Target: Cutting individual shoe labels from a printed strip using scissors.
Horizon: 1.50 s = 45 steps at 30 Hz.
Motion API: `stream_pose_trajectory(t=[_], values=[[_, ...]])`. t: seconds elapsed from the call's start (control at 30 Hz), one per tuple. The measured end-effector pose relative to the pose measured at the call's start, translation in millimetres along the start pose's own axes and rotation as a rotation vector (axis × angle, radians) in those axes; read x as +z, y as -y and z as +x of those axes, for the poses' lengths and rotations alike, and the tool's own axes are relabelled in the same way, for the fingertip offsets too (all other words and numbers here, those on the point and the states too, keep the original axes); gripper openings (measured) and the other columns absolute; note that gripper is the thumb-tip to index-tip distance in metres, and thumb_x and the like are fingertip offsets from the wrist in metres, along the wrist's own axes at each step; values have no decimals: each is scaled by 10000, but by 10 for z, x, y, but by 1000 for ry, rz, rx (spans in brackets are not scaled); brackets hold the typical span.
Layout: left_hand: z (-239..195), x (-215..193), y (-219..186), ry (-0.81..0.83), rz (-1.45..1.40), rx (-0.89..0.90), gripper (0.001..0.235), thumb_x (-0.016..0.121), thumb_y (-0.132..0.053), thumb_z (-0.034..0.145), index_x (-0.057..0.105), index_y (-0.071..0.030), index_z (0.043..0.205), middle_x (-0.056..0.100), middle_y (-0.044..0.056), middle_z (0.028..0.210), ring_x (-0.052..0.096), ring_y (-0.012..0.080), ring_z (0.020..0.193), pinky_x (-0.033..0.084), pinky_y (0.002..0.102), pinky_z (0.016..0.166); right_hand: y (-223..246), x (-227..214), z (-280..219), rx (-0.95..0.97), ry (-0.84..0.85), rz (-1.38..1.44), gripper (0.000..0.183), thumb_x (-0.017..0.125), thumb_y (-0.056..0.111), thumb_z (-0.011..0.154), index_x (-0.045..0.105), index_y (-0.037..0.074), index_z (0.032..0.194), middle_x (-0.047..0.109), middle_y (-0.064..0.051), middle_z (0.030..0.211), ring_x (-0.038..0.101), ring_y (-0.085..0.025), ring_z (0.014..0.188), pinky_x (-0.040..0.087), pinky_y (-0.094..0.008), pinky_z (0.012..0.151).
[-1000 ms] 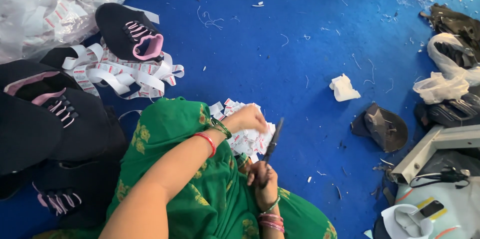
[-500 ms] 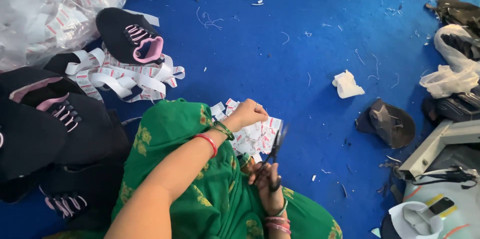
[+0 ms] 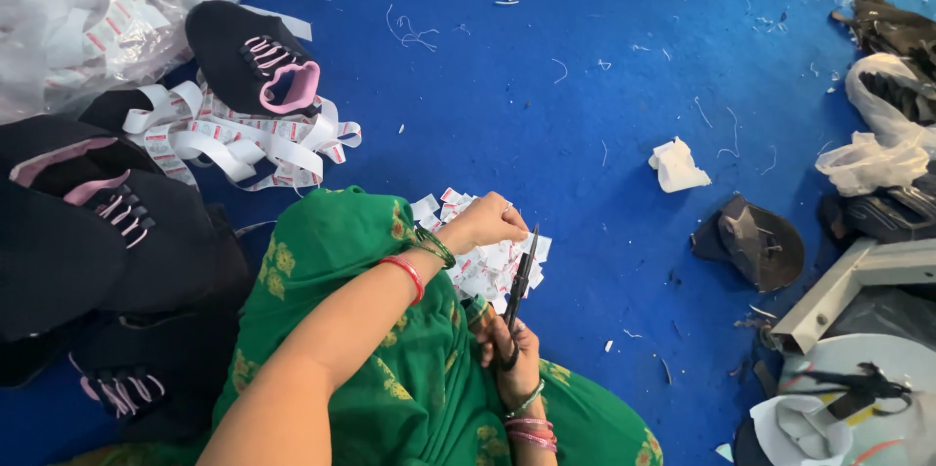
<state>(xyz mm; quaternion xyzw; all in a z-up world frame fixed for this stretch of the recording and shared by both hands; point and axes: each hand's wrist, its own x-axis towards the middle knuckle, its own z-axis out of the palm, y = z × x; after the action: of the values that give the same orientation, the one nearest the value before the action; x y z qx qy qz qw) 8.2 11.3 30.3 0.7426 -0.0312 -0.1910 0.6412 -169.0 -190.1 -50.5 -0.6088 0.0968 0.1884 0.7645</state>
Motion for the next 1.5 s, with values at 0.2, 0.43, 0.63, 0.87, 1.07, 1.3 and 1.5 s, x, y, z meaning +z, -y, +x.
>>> stream_pose_trajectory(t=[0.2, 0.43, 0.63, 0.87, 1.07, 1.3, 1.5], values=[[29, 148, 251, 151, -25, 0, 170, 812, -169, 757, 827, -42, 868, 776, 70, 772, 684, 118, 623, 555, 273, 556, 214, 126, 32, -165, -118, 78, 305, 592, 266, 1013, 653, 2, 872, 648, -81, 690, 585, -135, 540, 489, -272, 524], [-231, 99, 119, 577, 75, -88, 216, 760, -241, 837, 789, -39, 908, 772, 66, 775, 725, 135, 636, 511, 277, 510, 268, -85, 188, -310, -322, 292, 166, 706, 137, 996, 594, 25, 944, 619, -85, 750, 601, -163, 628, 496, -299, 592], [-77, -2, 110, 123, 87, -9, 208, 763, -194, 782, 808, -55, 928, 777, 65, 793, 735, 114, 648, 573, 293, 546, 556, 117, -182, -83, -162, 416, 575, 452, 532, 1006, 644, -8, 957, 696, -126, 870, 616, -175, 698, 546, -342, 680], [30, -46, 18, -21, 13, -46, 204, 761, -179, 786, 821, -29, 911, 779, 75, 790, 722, 132, 637, 591, 277, 608, 333, 193, -128, 17, 173, 141, 527, 417, 473, 1038, 621, -13, 1050, 709, -140, 974, 615, -168, 752, 532, -318, 717], [80, 4, 85, 36, 9, -44, 203, 792, -174, 767, 815, -30, 909, 784, 84, 795, 717, 130, 626, 588, 283, 605, 75, 19, -57, 38, 148, 103, 388, 488, 352, 1061, 611, -16, 1069, 704, -165, 992, 595, -155, 709, 505, -295, 658], [24, -29, -6, 53, 39, -45, 193, 802, -170, 759, 807, -17, 875, 783, 90, 784, 739, 140, 638, 580, 285, 598, 105, 87, -57, 25, 80, 61, 351, 503, 329, 1045, 631, 4, 1003, 719, -122, 899, 602, -125, 633, 503, -265, 594], [94, -46, 43, 91, 17, -12, 190, 815, -164, 750, 806, -13, 866, 785, 96, 773, 748, 137, 641, 607, 271, 612, -15, -86, -21, -35, 70, -64, 319, 589, 270, 1034, 643, 2, 871, 682, -82, 737, 559, -110, 502, 469, -259, 470]])
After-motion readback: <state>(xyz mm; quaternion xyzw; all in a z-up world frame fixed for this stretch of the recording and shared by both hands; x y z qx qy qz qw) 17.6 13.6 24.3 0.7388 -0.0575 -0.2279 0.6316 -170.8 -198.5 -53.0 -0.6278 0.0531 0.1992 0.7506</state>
